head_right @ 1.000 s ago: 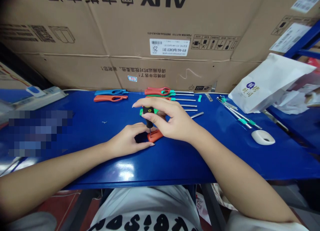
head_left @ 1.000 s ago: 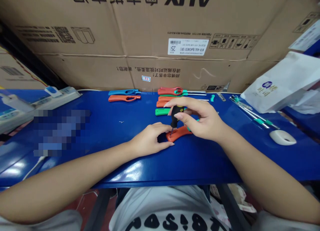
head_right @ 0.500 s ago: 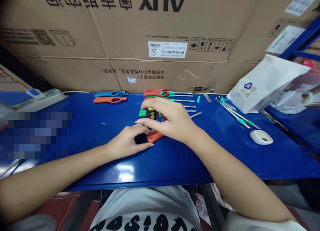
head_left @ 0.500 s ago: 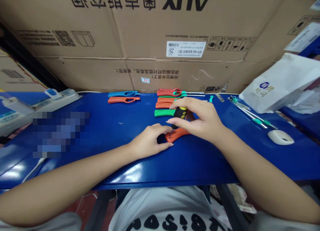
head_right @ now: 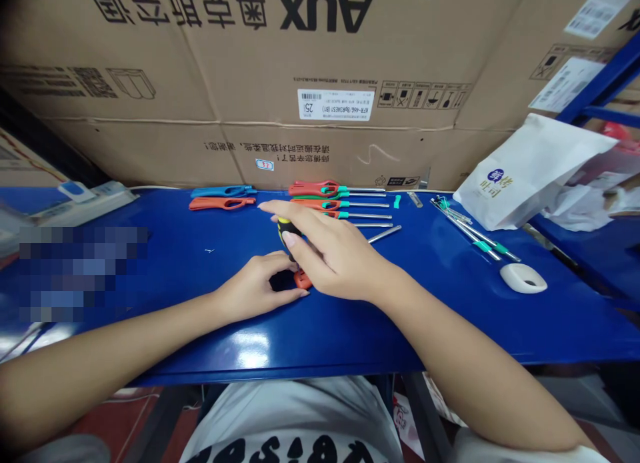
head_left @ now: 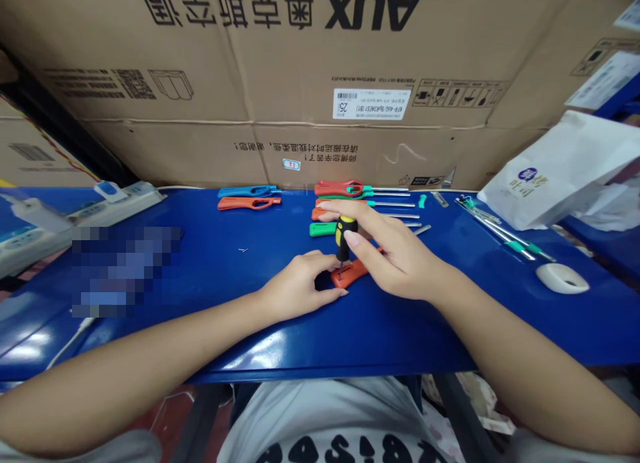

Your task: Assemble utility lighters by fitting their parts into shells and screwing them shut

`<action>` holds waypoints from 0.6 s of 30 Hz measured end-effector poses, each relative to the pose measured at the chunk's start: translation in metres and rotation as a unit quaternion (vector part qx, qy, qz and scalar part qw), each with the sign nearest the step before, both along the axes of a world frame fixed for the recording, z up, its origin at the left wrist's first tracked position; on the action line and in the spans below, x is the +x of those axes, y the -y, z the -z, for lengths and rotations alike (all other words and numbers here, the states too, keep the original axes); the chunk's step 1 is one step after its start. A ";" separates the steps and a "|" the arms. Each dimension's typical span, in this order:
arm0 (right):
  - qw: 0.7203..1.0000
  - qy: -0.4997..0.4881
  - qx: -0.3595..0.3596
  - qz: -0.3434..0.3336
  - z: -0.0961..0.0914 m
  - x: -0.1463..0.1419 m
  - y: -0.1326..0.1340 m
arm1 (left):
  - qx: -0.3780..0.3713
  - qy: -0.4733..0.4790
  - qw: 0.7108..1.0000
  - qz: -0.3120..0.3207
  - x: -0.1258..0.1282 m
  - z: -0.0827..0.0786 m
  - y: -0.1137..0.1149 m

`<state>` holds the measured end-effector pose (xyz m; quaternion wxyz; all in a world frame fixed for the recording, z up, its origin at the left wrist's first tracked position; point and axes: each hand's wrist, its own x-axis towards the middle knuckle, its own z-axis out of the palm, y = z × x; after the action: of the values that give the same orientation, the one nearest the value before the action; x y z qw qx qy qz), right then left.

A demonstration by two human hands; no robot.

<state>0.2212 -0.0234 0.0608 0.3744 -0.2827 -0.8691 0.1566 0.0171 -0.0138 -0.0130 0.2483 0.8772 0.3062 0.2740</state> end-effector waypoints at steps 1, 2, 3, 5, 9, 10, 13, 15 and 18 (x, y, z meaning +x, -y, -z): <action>1.000 0.002 -0.014 -0.024 0.000 0.000 0.000 | 0.003 0.001 1.000 -0.001 0.000 0.000 0.000; 0.999 0.001 -0.015 -0.034 0.000 0.000 0.000 | 0.006 0.002 1.000 -0.002 0.000 0.000 0.000; 1.000 -0.005 -0.001 -0.026 0.002 0.000 0.000 | 0.006 0.003 1.000 -0.002 0.000 0.000 0.000; 0.997 -0.022 0.066 0.020 0.006 -0.002 -0.002 | 0.002 0.003 1.000 -0.003 0.001 0.001 0.001; 0.989 -0.014 0.135 0.059 0.006 -0.002 -0.001 | -0.006 -0.010 1.000 -0.017 0.002 0.000 0.001; 0.993 0.001 0.114 0.041 0.004 0.000 0.000 | -0.008 -0.011 1.000 -0.018 0.003 0.000 0.002; 0.999 0.027 0.016 -0.031 -0.001 0.003 0.002 | -0.019 -0.002 1.000 -0.018 0.003 0.000 0.003; 1.000 0.011 0.016 -0.022 -0.001 0.003 0.001 | -0.019 0.001 1.000 -0.022 0.003 -0.001 0.003; 0.990 -0.015 0.118 0.075 0.002 0.003 -0.003 | -0.014 -0.003 1.000 -0.024 0.004 -0.002 0.004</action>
<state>0.2246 -0.0200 0.0592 0.4292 -0.2987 -0.8519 0.0287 0.0206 -0.0180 -0.0106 0.2527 0.8672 0.3313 0.2729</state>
